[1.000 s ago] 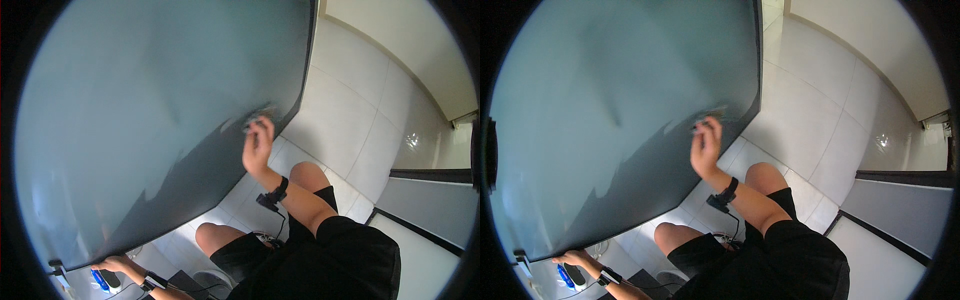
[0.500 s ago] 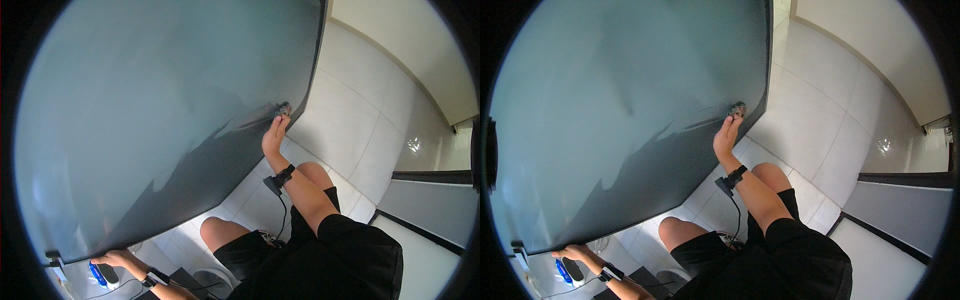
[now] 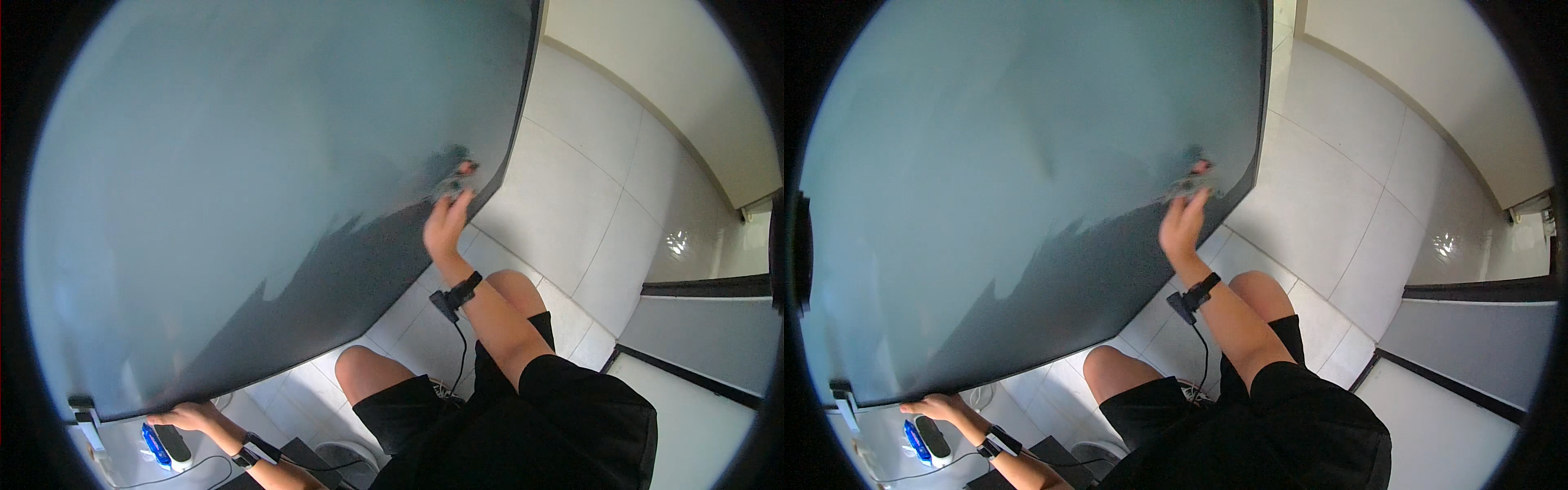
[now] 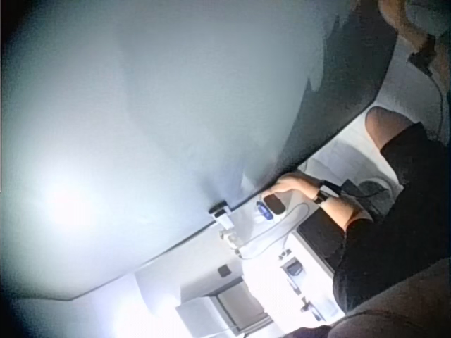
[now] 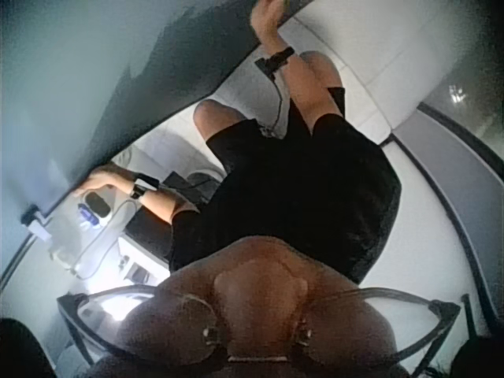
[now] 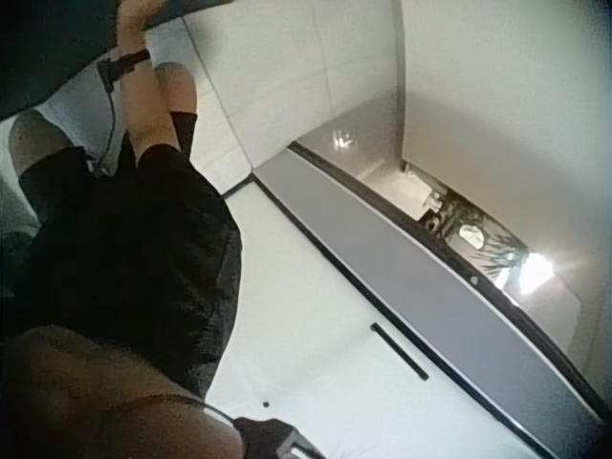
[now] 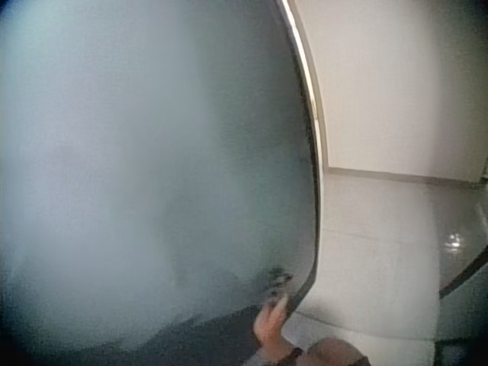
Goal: The person wipes and scrubs a frosted glass door using a cloth, moving it across the glass surface while holding the door's handle and lower edge.
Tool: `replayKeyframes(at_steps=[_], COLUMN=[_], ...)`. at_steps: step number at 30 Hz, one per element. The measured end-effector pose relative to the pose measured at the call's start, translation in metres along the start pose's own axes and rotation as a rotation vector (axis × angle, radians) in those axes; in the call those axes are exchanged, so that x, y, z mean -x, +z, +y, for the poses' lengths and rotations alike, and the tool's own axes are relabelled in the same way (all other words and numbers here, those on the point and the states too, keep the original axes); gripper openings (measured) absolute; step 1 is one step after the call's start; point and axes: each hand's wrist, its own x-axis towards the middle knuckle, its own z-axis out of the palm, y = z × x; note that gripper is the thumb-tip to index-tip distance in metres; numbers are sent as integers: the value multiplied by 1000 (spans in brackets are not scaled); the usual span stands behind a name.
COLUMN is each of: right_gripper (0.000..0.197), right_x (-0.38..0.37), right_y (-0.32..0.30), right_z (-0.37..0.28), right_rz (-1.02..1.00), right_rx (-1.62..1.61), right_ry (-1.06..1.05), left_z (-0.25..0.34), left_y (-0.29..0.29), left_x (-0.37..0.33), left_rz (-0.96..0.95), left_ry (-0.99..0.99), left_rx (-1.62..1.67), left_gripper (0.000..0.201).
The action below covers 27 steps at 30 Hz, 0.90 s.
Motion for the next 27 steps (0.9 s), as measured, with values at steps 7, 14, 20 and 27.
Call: replayKeyframes(at_steps=[7,14,20,27], right_gripper=[38,49,61,76], right_x=[-47,58,47,-29], right_y=[-18,15,15,1], right_z=[125,-43,-108,31], right_rz=[283,-142,-520,64], right_rx=[-185,-28,40,-149], right_ry=[789,-392,-730,184], left_z=[-1,2,10,6], left_y=[-2,1,12,12], left_x=[0,4,15,16], left_rz=[15,66,26,49], left_ry=[-16,-41,5,77], left_rx=[-21,-54,-63,-49], left_gripper=[89,88,85,88])
